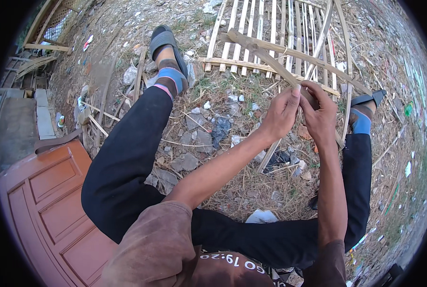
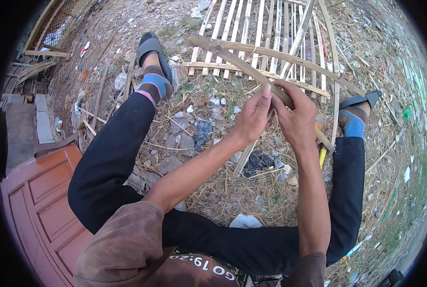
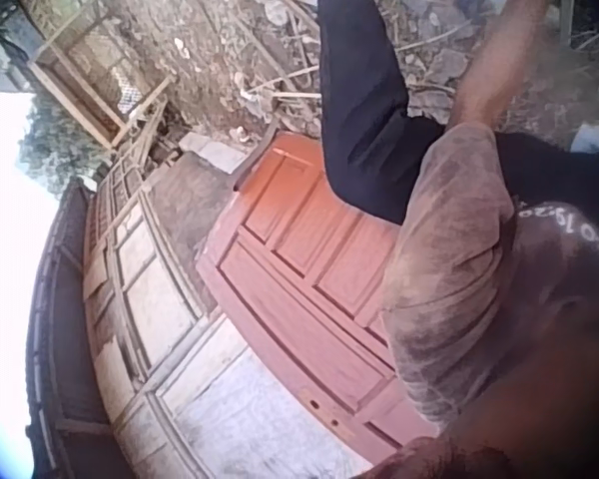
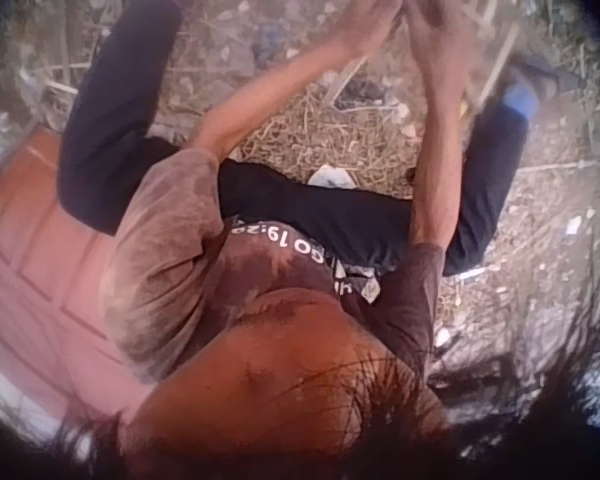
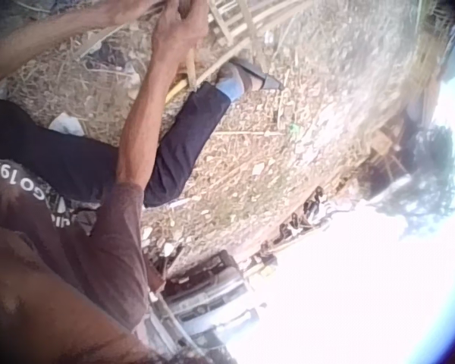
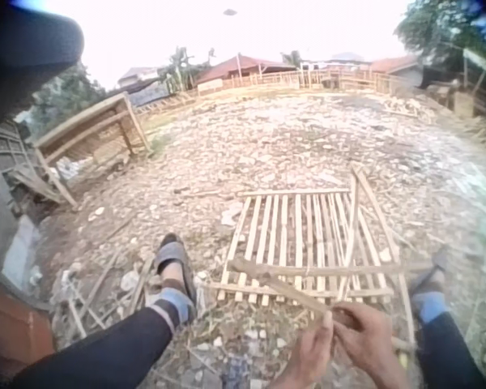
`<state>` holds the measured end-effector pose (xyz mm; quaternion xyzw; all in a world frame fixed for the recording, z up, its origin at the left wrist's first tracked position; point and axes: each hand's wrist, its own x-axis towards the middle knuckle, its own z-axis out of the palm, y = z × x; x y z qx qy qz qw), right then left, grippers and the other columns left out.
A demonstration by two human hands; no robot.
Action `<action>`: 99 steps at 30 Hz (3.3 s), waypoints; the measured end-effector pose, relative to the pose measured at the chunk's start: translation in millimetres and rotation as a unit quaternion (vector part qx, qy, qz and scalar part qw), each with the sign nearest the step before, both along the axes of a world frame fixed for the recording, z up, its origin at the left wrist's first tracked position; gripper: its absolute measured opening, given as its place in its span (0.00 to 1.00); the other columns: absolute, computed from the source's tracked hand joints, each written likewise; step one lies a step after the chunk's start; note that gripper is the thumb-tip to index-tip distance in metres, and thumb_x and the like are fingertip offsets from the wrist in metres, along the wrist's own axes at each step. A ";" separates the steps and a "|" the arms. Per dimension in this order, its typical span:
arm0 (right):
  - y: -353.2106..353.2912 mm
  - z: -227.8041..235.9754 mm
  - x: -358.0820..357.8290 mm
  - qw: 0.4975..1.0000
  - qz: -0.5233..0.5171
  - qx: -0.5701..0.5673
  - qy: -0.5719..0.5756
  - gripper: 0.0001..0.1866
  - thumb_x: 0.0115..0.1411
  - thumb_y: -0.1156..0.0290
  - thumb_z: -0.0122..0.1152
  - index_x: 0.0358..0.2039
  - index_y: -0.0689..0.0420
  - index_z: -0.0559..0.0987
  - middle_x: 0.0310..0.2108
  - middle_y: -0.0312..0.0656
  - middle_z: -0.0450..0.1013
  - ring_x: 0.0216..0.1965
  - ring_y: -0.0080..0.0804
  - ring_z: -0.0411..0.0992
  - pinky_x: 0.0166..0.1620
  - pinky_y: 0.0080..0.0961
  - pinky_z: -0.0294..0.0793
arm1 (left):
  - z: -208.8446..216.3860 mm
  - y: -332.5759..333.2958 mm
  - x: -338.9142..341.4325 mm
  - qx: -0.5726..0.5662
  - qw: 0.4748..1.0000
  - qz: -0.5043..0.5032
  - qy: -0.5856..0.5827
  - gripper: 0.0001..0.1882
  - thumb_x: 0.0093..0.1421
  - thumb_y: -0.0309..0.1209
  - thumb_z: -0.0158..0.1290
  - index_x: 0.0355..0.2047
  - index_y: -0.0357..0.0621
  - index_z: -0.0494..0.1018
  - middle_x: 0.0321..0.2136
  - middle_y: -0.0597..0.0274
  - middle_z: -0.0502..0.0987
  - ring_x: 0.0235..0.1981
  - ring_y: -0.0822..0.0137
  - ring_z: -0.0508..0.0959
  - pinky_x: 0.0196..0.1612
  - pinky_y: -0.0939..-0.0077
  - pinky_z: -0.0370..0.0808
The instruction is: The person uses a hammer to drive nails into a bamboo frame while sitting on the ground, then handles and inspects several bamboo slats before fitting them together into a grid-like structure.
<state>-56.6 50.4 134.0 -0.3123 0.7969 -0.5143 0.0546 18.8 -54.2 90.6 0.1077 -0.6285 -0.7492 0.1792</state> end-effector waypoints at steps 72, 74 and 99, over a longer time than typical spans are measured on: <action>100.9 51.6 -27.0 0.959 -0.065 0.168 0.220 0.17 0.58 0.76 0.68 0.49 0.57 0.83 0.34 0.40 0.79 0.32 0.28 0.74 0.39 0.26 0.74 | -64.4 -211.0 65.6 -0.482 0.793 0.354 -0.118 0.10 0.60 0.28 0.59 0.42 0.41 0.78 0.39 0.55 0.80 0.43 0.54 0.78 0.44 0.65 0.72; 102.6 49.1 -27.5 0.962 -0.067 0.163 0.208 0.17 0.58 0.76 0.68 0.49 0.57 0.83 0.35 0.40 0.79 0.31 0.28 0.74 0.39 0.27 0.74 | -63.9 -217.1 65.8 -0.491 0.790 0.344 -0.130 0.13 0.60 0.30 0.59 0.45 0.41 0.78 0.44 0.54 0.79 0.46 0.53 0.78 0.47 0.63 0.72; 115.1 41.0 -6.0 0.953 -0.064 0.171 0.243 0.15 0.54 0.72 0.70 0.44 0.51 0.84 0.34 0.39 0.75 0.38 0.36 0.73 0.44 0.35 0.66 | 57.4 -61.9 1.9 0.031 0.980 -0.030 -0.196 0.17 0.67 0.43 0.56 0.44 0.41 0.78 0.32 0.67 0.80 0.27 0.79 0.75 0.36 0.82 0.74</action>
